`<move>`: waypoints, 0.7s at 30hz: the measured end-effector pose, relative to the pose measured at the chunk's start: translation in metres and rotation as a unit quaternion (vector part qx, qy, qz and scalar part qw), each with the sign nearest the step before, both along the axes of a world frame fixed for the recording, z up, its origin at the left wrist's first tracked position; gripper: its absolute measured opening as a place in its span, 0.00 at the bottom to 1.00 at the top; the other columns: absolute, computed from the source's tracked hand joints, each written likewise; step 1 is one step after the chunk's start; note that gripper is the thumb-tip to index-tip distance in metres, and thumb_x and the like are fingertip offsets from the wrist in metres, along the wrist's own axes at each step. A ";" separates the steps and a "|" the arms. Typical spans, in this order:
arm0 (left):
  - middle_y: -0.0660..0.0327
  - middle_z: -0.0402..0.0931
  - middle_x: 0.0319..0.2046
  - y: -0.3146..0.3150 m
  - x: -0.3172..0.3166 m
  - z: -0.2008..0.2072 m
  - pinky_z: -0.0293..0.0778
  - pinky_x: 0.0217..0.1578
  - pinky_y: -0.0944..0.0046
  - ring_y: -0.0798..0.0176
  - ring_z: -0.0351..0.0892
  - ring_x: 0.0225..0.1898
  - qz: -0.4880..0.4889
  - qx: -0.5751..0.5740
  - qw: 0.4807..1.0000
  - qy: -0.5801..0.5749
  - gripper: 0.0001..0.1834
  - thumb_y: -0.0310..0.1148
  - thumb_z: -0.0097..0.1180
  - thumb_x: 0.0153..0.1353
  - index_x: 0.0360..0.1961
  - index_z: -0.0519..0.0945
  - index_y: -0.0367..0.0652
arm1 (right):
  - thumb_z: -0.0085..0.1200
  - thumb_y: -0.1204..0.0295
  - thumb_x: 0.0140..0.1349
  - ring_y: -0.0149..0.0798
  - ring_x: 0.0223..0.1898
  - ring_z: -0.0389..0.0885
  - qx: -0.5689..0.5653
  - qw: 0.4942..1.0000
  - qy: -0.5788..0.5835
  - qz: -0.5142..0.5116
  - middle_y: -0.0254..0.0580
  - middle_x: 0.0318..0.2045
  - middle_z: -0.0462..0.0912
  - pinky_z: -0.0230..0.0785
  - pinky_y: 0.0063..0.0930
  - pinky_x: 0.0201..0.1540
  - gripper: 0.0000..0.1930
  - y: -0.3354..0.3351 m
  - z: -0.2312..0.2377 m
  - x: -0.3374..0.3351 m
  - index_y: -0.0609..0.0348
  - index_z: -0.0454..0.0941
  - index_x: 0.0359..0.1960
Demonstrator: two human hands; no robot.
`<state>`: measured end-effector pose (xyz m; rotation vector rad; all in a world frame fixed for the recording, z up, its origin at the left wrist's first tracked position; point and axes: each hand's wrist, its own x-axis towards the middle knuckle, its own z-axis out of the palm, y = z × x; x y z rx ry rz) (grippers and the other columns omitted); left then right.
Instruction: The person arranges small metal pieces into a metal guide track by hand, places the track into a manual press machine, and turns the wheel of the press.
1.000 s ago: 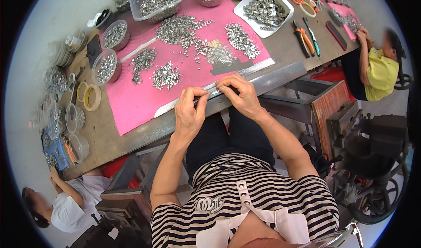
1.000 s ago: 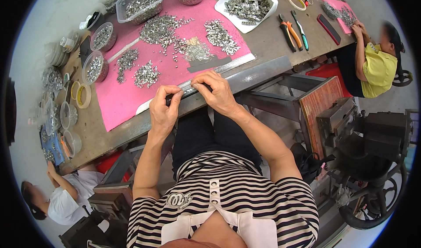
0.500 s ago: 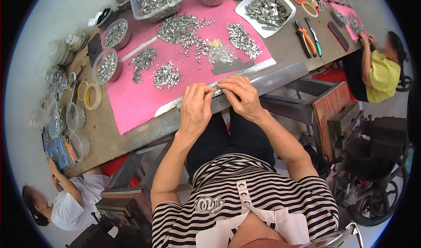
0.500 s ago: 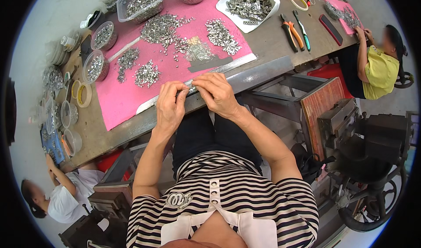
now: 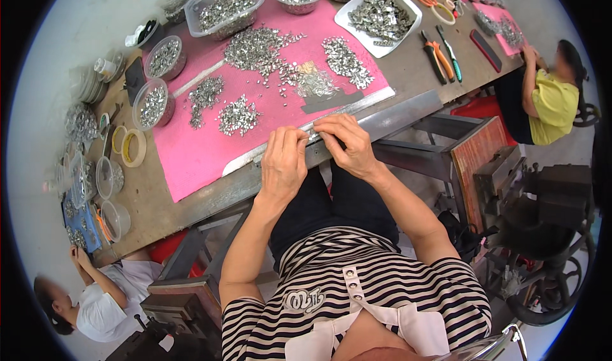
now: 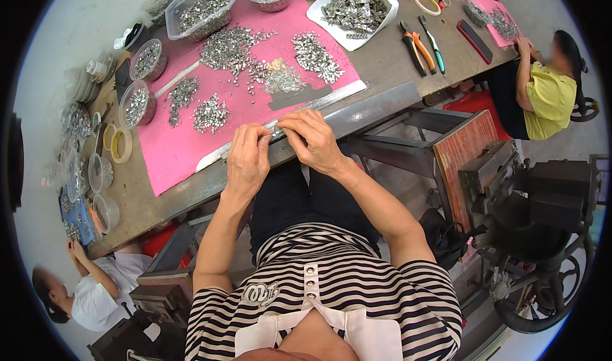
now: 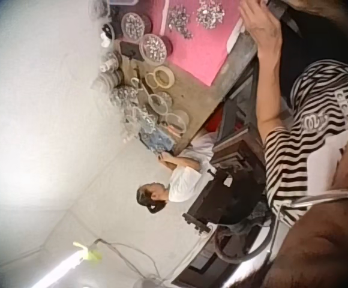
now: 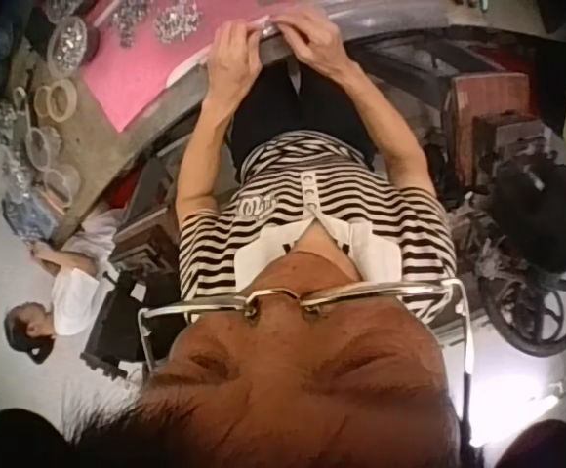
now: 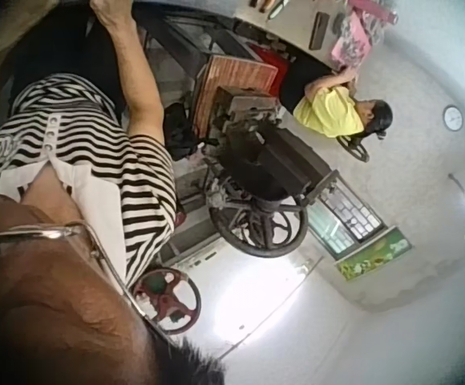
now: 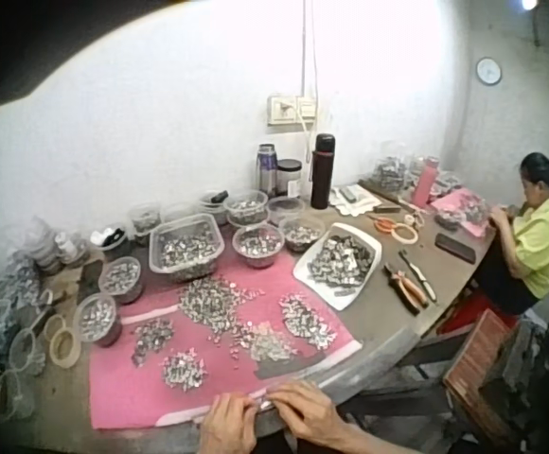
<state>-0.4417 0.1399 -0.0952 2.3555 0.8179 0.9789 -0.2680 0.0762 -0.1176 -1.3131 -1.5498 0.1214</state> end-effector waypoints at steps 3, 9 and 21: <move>0.50 0.76 0.37 0.002 -0.001 0.001 0.74 0.42 0.51 0.45 0.78 0.40 -0.006 -0.021 0.999 -0.025 0.06 0.19 0.60 0.64 0.40 0.76 0.34 | 0.62 0.82 0.60 0.45 0.42 0.84 -0.001 1.000 0.008 0.001 0.43 0.40 0.86 0.71 0.36 0.49 0.09 -0.001 0.000 -0.001 0.62 0.84 0.42; 0.51 0.73 0.37 0.004 -0.001 0.001 0.73 0.41 0.48 0.44 0.76 0.40 -0.012 -0.009 1.000 0.006 0.07 0.19 0.58 0.62 0.40 0.75 0.36 | 0.61 0.83 0.60 0.45 0.41 0.84 -0.001 1.000 0.012 -0.001 0.43 0.40 0.86 0.72 0.37 0.49 0.08 0.001 0.001 -0.001 0.62 0.84 0.41; 0.53 0.74 0.36 0.005 0.001 0.014 0.76 0.39 0.50 0.47 0.78 0.39 -0.044 0.078 0.993 0.079 0.07 0.19 0.60 0.60 0.39 0.75 0.36 | 0.61 0.82 0.60 0.45 0.41 0.83 0.002 1.000 0.016 -0.001 0.44 0.39 0.86 0.71 0.37 0.47 0.08 0.001 0.002 0.001 0.62 0.84 0.41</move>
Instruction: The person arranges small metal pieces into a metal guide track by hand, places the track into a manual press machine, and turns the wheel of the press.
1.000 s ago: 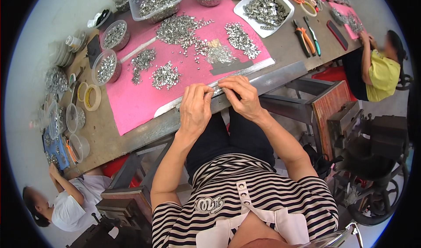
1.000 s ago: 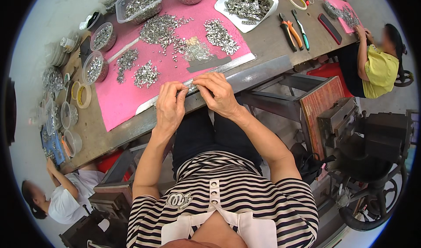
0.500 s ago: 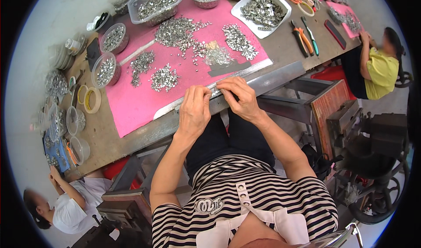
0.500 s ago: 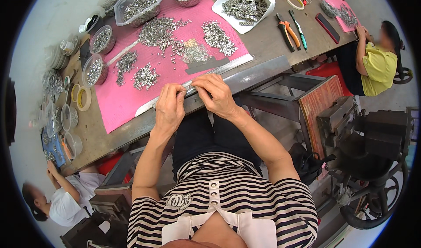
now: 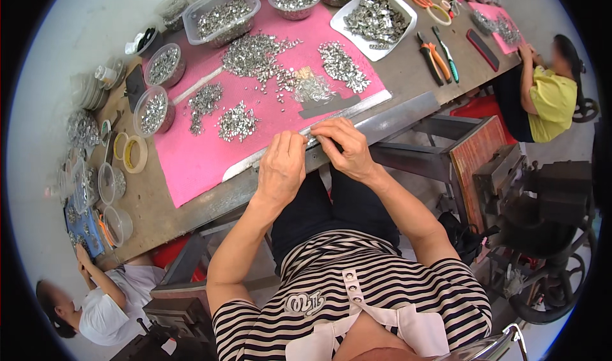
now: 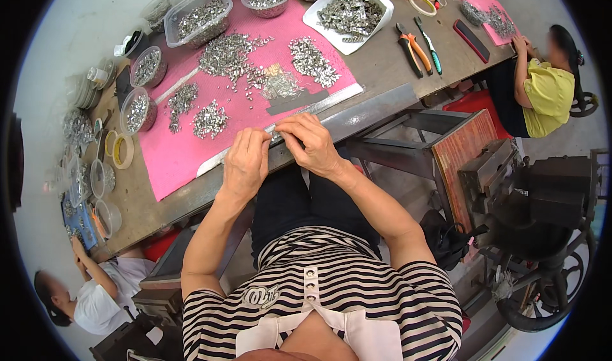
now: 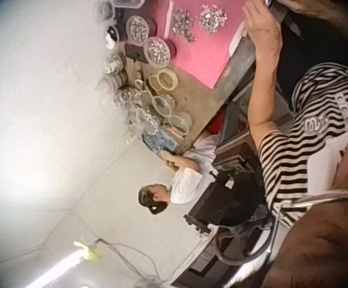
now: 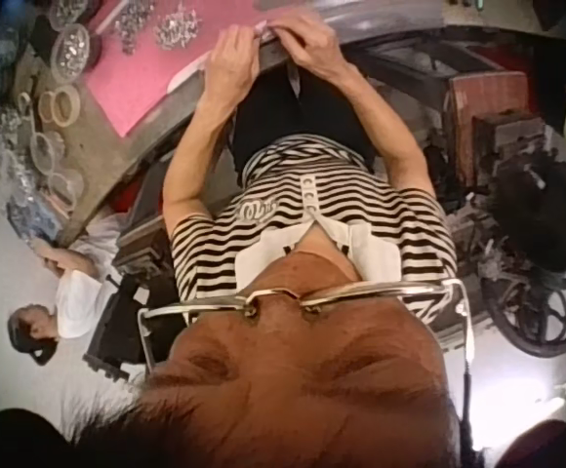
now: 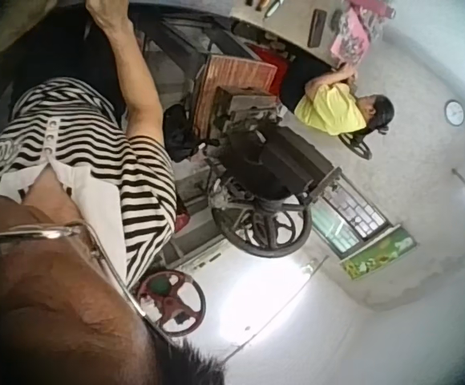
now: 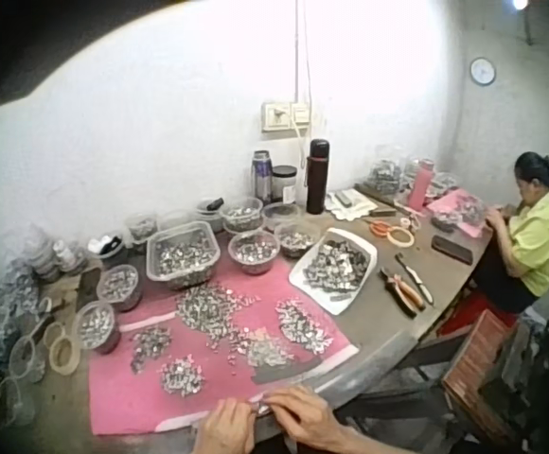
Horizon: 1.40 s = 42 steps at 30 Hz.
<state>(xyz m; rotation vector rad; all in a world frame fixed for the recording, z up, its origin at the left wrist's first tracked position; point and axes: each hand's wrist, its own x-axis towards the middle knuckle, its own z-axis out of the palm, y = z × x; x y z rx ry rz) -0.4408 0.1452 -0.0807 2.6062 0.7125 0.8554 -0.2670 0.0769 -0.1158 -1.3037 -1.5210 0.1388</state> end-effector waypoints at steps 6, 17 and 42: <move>0.54 0.76 0.38 -0.002 0.002 -0.003 0.76 0.41 0.51 0.47 0.79 0.41 -0.005 -0.010 1.000 -0.017 0.08 0.19 0.60 0.60 0.39 0.76 0.37 | 0.62 0.81 0.60 0.46 0.39 0.81 -0.009 0.997 -0.065 -0.045 0.42 0.36 0.82 0.70 0.37 0.45 0.08 0.021 0.016 0.020 0.61 0.84 0.41; 0.52 0.81 0.39 -0.007 -0.001 -0.018 0.75 0.58 0.42 0.45 0.80 0.43 0.049 -0.053 0.994 -0.086 0.10 0.22 0.64 0.60 0.43 0.80 0.38 | 0.63 0.76 0.60 0.43 0.39 0.76 -0.063 0.967 -0.239 -0.056 0.37 0.32 0.77 0.65 0.38 0.45 0.04 0.069 0.011 0.038 0.56 0.85 0.36; 0.50 0.80 0.45 -0.017 -0.007 -0.026 0.71 0.62 0.43 0.45 0.79 0.49 0.076 -0.040 0.991 -0.098 0.16 0.23 0.61 0.63 0.52 0.78 0.38 | 0.59 0.79 0.63 0.46 0.38 0.77 -0.113 0.989 -0.038 0.086 0.43 0.36 0.81 0.67 0.37 0.46 0.04 0.010 0.021 0.003 0.62 0.76 0.35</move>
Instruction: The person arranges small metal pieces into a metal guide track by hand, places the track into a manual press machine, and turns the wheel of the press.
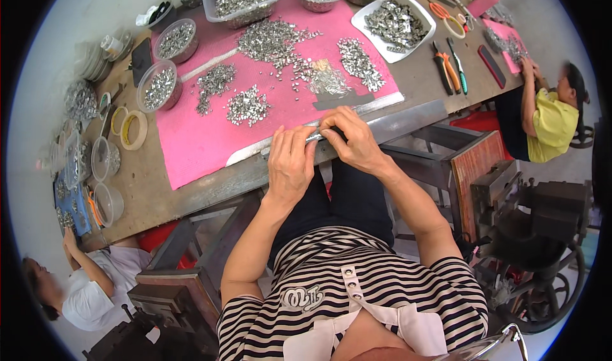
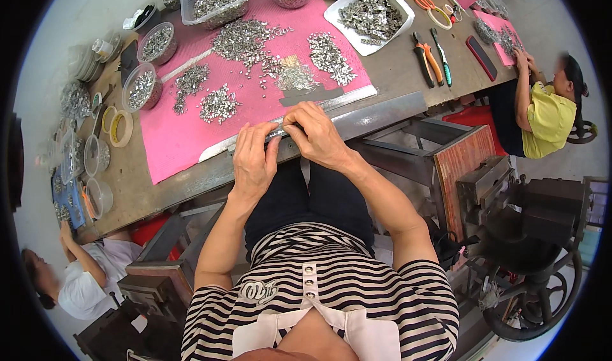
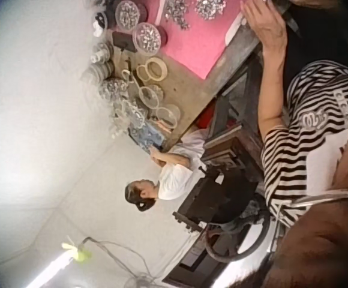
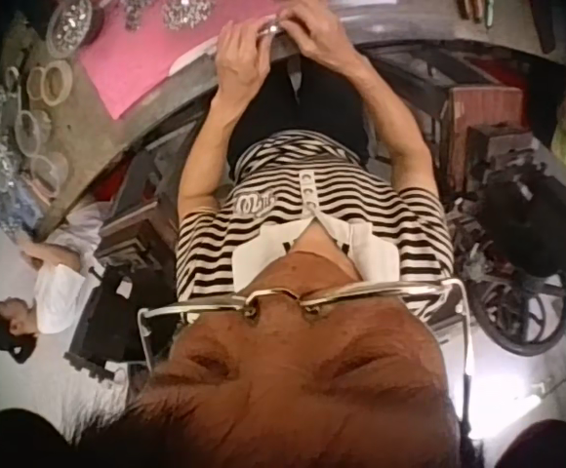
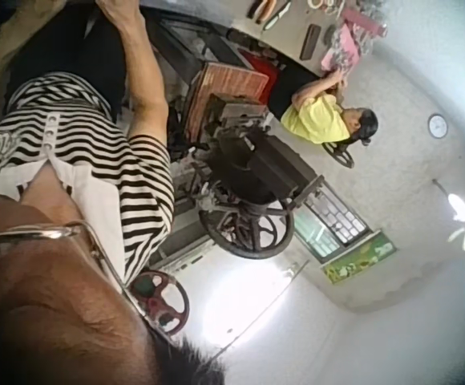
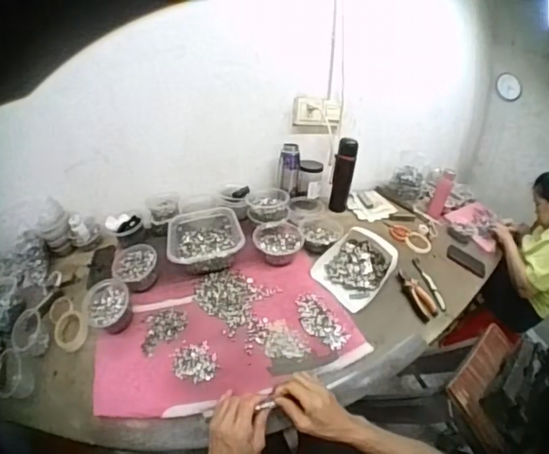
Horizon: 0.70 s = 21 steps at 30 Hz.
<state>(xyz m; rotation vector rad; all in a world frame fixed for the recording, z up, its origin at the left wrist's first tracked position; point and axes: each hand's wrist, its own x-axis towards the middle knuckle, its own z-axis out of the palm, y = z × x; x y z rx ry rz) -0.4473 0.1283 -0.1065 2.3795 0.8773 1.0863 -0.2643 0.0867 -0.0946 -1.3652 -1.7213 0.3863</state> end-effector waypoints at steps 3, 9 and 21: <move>0.51 0.82 0.44 0.000 0.001 0.003 0.72 0.60 0.41 0.44 0.81 0.47 0.002 -0.001 1.000 -0.010 0.15 0.22 0.63 0.61 0.50 0.79 0.37 | 0.60 0.79 0.63 0.46 0.38 0.77 -0.003 1.000 0.012 -0.002 0.42 0.36 0.81 0.67 0.37 0.46 0.04 -0.001 0.000 0.000 0.62 0.76 0.36; 0.51 0.82 0.44 0.000 0.001 0.002 0.72 0.60 0.41 0.44 0.82 0.47 0.003 0.000 1.000 -0.014 0.15 0.22 0.64 0.61 0.50 0.79 0.37 | 0.60 0.78 0.62 0.46 0.38 0.76 0.011 1.000 0.018 0.007 0.41 0.34 0.79 0.65 0.39 0.44 0.04 0.001 0.000 0.000 0.61 0.76 0.35; 0.51 0.80 0.45 -0.001 0.001 0.000 0.71 0.61 0.42 0.46 0.80 0.50 0.002 -0.005 1.000 -0.013 0.16 0.23 0.62 0.62 0.51 0.79 0.38 | 0.62 0.78 0.58 0.43 0.39 0.79 0.141 0.976 -0.165 -0.031 0.39 0.37 0.80 0.66 0.38 0.47 0.08 -0.002 -0.002 -0.007 0.59 0.80 0.38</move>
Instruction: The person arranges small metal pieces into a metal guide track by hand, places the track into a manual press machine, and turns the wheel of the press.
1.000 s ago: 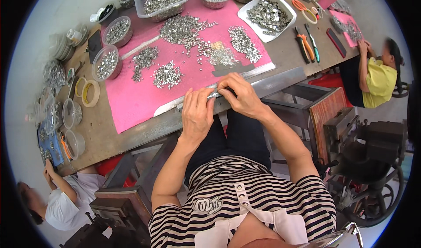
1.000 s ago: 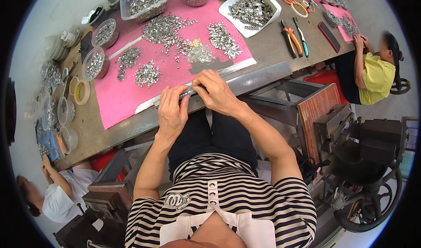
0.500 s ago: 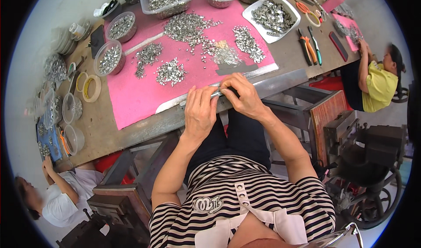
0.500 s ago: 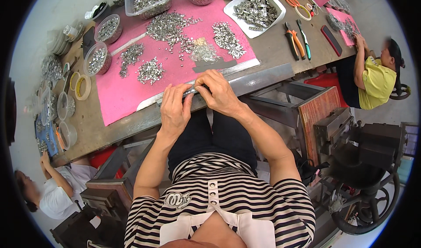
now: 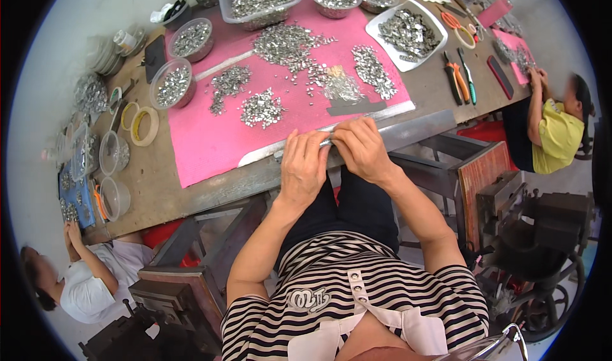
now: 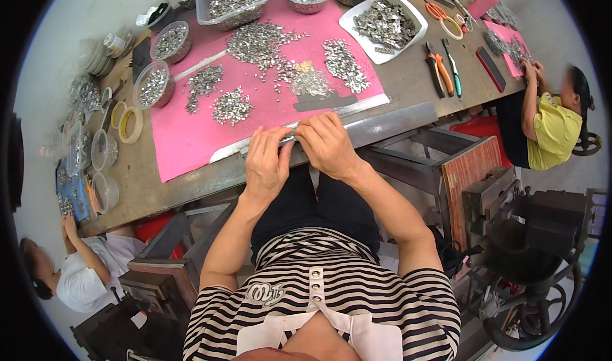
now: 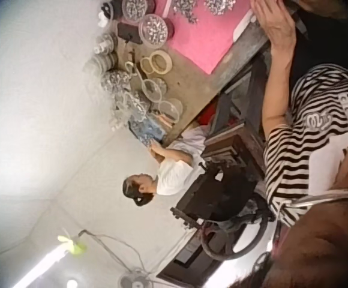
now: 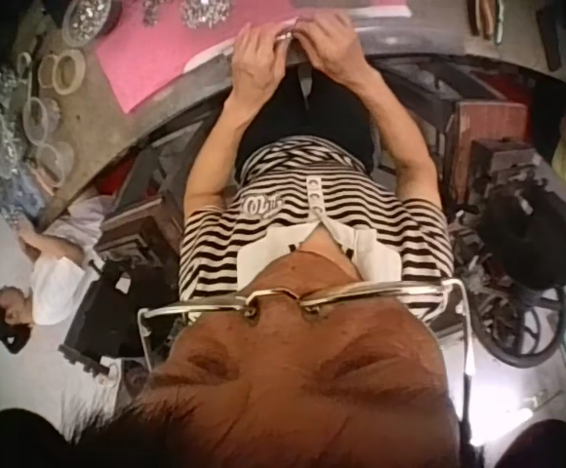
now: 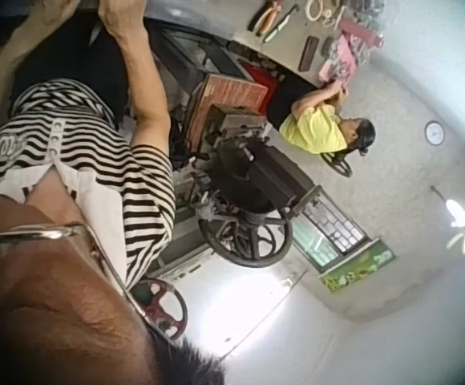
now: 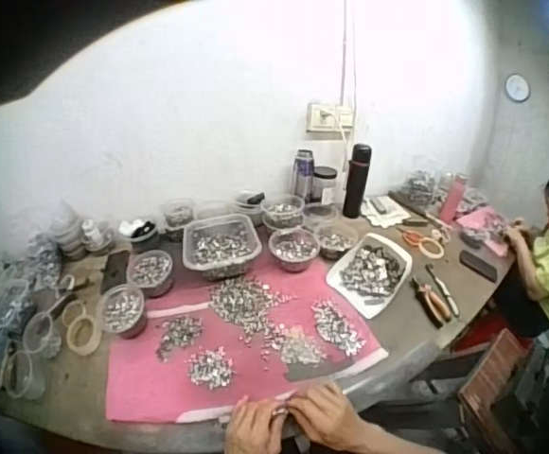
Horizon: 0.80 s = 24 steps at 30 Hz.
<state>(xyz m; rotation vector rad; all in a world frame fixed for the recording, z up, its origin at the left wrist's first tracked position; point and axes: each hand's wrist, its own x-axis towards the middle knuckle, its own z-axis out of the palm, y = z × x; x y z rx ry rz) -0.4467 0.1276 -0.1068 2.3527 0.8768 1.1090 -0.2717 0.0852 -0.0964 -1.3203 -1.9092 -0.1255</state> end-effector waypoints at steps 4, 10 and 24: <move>0.53 0.80 0.44 -0.002 -0.002 0.004 0.71 0.62 0.42 0.47 0.80 0.50 -0.011 -0.016 1.000 -0.004 0.15 0.23 0.62 0.62 0.51 0.79 0.39 | 0.65 0.78 0.55 0.41 0.41 0.81 -0.027 0.999 -0.026 0.022 0.39 0.39 0.82 0.68 0.38 0.49 0.10 -0.002 0.009 0.006 0.58 0.82 0.39; 0.54 0.81 0.43 0.027 -0.029 0.013 0.67 0.65 0.46 0.47 0.79 0.53 0.011 -0.050 0.999 0.007 0.12 0.25 0.63 0.62 0.47 0.81 0.41 | 0.64 0.78 0.59 0.42 0.40 0.82 -0.074 0.996 0.024 0.049 0.39 0.38 0.84 0.68 0.36 0.49 0.07 0.000 0.016 0.015 0.59 0.83 0.40; 0.71 0.82 0.59 0.071 -0.077 0.006 0.42 0.71 0.23 0.44 0.65 0.71 0.034 0.040 0.982 0.179 0.15 0.31 0.64 0.64 0.52 0.88 0.55 | 0.60 0.77 0.62 0.46 0.37 0.81 -0.081 0.995 0.023 0.045 0.42 0.31 0.81 0.70 0.39 0.43 0.06 0.066 0.010 -0.001 0.59 0.86 0.39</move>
